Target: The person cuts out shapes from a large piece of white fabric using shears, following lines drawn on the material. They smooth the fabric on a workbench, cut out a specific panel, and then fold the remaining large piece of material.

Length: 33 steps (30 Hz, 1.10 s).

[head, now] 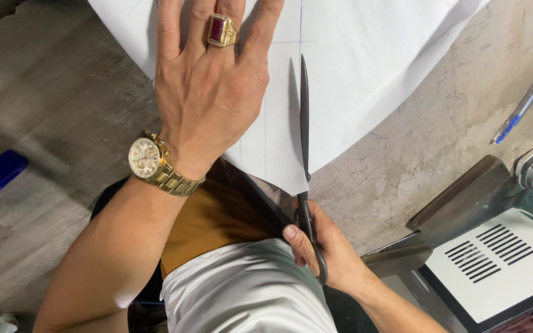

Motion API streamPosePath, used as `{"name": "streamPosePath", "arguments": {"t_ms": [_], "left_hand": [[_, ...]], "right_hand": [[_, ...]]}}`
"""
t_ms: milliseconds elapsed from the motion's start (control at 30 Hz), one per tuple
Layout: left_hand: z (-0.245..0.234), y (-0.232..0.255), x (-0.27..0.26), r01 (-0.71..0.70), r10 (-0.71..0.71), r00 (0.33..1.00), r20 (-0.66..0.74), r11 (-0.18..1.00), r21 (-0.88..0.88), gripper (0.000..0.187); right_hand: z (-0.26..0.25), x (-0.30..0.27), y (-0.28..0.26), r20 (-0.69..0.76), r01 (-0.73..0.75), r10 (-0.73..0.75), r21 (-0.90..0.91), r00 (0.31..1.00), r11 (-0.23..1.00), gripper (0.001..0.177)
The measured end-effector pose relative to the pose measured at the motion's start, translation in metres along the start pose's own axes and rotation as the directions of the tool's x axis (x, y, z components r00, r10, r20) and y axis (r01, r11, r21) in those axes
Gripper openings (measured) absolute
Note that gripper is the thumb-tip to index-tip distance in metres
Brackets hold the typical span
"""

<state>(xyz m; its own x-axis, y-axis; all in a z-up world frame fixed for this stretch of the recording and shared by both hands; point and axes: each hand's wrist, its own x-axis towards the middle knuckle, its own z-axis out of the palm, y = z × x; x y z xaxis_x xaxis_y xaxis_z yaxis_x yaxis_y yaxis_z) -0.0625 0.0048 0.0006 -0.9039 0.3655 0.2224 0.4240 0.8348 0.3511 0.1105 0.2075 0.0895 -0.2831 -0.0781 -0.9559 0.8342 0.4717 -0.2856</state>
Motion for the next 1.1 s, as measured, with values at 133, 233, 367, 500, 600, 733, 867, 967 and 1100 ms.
{"name": "streamPosePath", "arguments": {"t_ms": [133,233,367,500,600,733,867,967,1100], "left_hand": [[0.001,0.000,-0.001,0.006,-0.006,1.000,-0.002,1.000,0.010,0.054],[-0.002,-0.001,0.001,0.008,-0.009,0.999,0.039,1.000,0.014,0.061],[-0.003,0.000,0.001,0.015,-0.017,0.997,0.069,1.000,0.017,0.060],[-0.002,0.000,0.001,0.008,-0.008,1.000,0.021,1.000,0.018,0.056],[-0.003,0.000,0.001,-0.001,0.001,1.000,-0.009,1.000,0.006,0.053],[-0.004,0.001,0.003,-0.007,0.006,0.999,-0.031,1.000,-0.030,0.044],[-0.019,-0.008,0.025,-0.060,0.054,0.994,-0.092,0.996,-0.061,0.024],[-0.014,-0.021,0.040,-0.040,0.041,0.995,-0.091,0.999,0.013,0.044],[-0.007,-0.026,0.043,-0.051,0.051,0.999,0.019,0.998,-0.029,0.052]], "right_hand": [[0.003,0.003,-0.010,-0.055,-0.009,0.006,-0.063,0.998,0.998,0.040],[0.005,0.001,-0.014,-0.067,0.015,-0.023,-0.108,0.998,0.994,0.038],[0.008,0.000,-0.017,-0.062,-0.036,0.029,-0.117,0.998,0.993,0.042],[0.012,0.001,-0.019,-0.060,-0.042,0.041,-0.017,0.997,0.999,0.038],[0.014,0.001,-0.016,-0.041,-0.051,0.054,0.084,0.998,0.995,0.032],[0.012,0.002,-0.013,-0.015,0.009,-0.008,0.077,1.000,0.997,0.034],[0.008,0.001,-0.012,0.025,0.020,-0.025,0.169,0.999,0.985,0.032],[0.002,0.002,-0.013,0.043,0.014,-0.020,0.123,0.999,0.992,0.040],[-0.002,0.007,-0.001,0.073,0.069,-0.079,0.140,0.994,0.988,0.039]]}}
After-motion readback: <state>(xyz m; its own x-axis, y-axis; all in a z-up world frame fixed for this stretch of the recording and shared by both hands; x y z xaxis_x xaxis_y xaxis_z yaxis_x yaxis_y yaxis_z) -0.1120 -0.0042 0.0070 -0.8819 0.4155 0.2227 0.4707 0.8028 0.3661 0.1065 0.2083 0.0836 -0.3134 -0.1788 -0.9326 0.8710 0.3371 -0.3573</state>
